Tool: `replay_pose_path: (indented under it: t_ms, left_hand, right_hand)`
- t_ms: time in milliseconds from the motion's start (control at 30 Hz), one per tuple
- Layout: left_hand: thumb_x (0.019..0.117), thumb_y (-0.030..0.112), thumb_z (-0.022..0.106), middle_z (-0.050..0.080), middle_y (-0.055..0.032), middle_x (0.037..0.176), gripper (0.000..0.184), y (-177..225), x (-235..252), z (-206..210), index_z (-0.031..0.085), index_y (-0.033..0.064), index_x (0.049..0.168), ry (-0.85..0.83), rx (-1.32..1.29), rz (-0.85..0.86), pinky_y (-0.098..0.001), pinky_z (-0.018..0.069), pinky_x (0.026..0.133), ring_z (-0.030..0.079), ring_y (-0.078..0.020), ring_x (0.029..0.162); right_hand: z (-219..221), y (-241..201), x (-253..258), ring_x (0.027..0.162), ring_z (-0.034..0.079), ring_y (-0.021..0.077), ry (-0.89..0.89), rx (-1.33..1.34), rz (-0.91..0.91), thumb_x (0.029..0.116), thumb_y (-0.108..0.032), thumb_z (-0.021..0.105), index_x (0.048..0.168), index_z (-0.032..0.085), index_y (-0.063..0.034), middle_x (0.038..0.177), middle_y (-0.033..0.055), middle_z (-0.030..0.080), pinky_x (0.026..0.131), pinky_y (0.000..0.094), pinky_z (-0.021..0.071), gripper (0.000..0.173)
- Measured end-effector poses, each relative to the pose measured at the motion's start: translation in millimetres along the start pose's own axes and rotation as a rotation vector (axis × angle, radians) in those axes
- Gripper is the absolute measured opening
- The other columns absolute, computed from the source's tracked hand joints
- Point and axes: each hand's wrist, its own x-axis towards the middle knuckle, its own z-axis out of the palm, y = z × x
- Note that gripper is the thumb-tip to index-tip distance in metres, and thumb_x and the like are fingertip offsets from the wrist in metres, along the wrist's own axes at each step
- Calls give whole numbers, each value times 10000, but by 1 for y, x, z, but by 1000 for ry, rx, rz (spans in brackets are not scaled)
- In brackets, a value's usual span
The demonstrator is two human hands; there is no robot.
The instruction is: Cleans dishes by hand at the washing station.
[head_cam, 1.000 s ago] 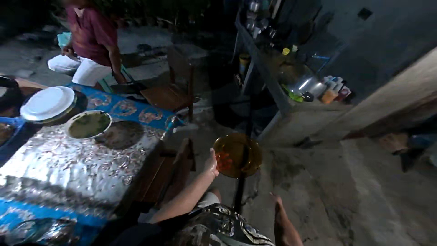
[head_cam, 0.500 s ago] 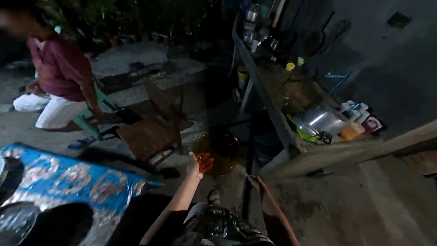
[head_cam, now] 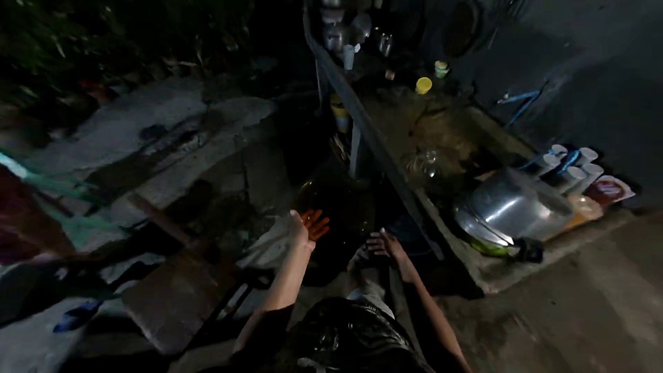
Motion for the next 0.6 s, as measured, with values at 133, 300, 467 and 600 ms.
replay_pose_path:
  t_ms: [133, 300, 467, 600]
  left_hand:
    - [1065, 577, 120, 658, -206, 1210, 745, 30, 96, 103, 456, 9, 1410, -66, 79, -16, -430, 587, 770, 703, -300, 943]
    - [1075, 555, 131, 664, -198, 1215, 727, 65, 195, 242, 466, 2, 1407, -212, 244, -68, -428, 593, 768, 709, -295, 947]
    - [1072, 561, 133, 663, -199, 1210, 735, 56, 280, 367, 506, 5, 1375, -419, 422, -165, -437, 584, 790, 701, -309, 951]
    - [1031, 652, 74, 581, -195, 1375, 824, 28, 373, 471, 398, 54, 1497, -644, 715, -183, -495, 552, 873, 656, -330, 1094]
  right_hand:
    - [-35, -113, 77, 819, 705, 215, 105, 241, -167, 1097, -509, 168, 1293, 587, -4, 1006, 138, 720, 701, 369, 591, 685]
    - [-94, -232, 170, 689, 648, 162, 170, 148, -215, 1110, -413, 322, 1317, 566, -19, 935, 124, 683, 569, 306, 543, 508]
    - [-162, -280, 240, 674, 635, 155, 381, 153, -269, 1106, -282, 408, 1298, 557, 37, 867, 132, 677, 622, 315, 547, 401]
    - [-223, -292, 292, 647, 616, 154, 617, 344, -256, 1114, -286, 380, 1289, 579, 21, 847, 121, 669, 601, 318, 534, 407]
